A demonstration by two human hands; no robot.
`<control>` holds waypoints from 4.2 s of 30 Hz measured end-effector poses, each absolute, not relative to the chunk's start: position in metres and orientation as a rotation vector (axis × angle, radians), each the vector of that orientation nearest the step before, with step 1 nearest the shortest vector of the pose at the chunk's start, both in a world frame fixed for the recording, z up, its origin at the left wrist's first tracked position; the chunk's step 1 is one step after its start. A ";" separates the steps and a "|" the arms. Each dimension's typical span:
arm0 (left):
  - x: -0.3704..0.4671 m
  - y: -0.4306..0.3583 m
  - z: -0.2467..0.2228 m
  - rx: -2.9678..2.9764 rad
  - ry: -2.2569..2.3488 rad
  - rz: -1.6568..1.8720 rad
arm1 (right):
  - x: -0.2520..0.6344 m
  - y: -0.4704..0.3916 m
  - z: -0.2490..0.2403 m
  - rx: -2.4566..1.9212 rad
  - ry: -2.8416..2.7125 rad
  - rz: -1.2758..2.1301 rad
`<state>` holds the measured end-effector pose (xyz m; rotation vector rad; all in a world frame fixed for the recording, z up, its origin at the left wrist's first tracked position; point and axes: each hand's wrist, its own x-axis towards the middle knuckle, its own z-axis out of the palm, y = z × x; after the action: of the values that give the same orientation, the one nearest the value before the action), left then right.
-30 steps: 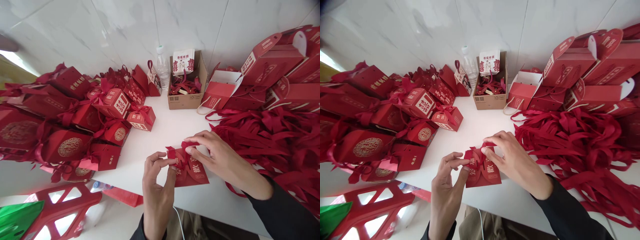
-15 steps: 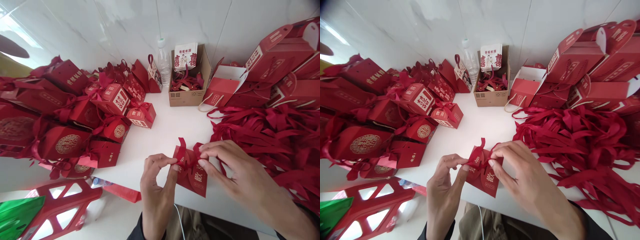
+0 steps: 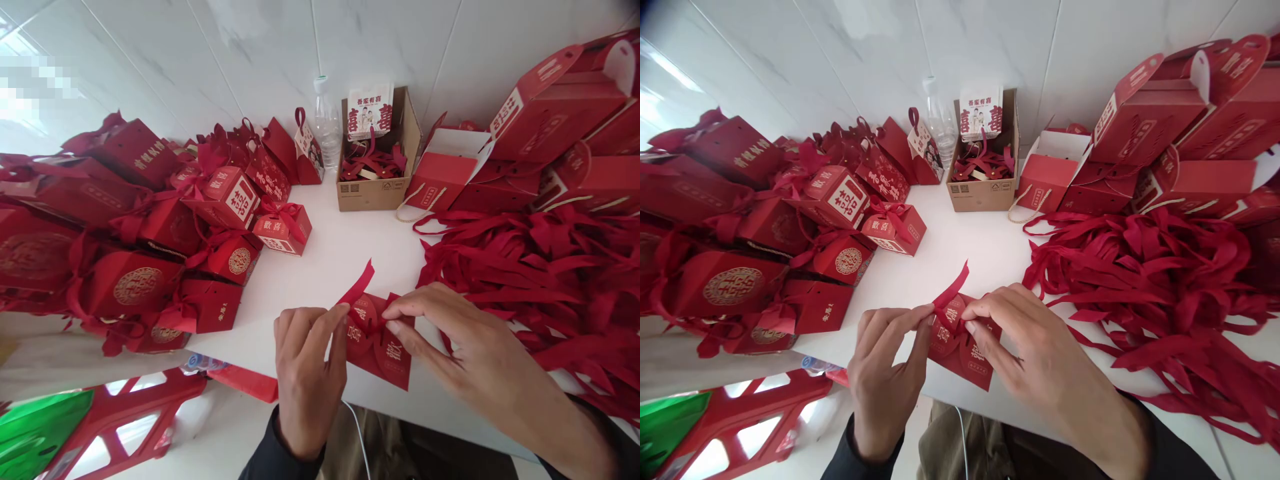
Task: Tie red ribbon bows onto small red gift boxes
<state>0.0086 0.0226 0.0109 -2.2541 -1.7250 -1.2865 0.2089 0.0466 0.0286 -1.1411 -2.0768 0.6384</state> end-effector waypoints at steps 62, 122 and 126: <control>0.022 0.027 0.018 -2.317 -2.612 -2.128 | 0.212 0.057 0.044 -0.946 -2.218 0.573; 0.017 0.036 0.026 -2.527 -2.731 -2.208 | 0.207 0.066 0.037 -1.019 -2.142 0.878; 0.015 0.035 0.028 -2.546 -2.734 -2.196 | 0.208 0.064 0.032 -1.025 -2.129 0.830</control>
<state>0.0153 0.0346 0.0282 -2.5458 -2.7345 -2.1961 0.2077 0.0644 0.0319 -1.0255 -2.1287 0.8300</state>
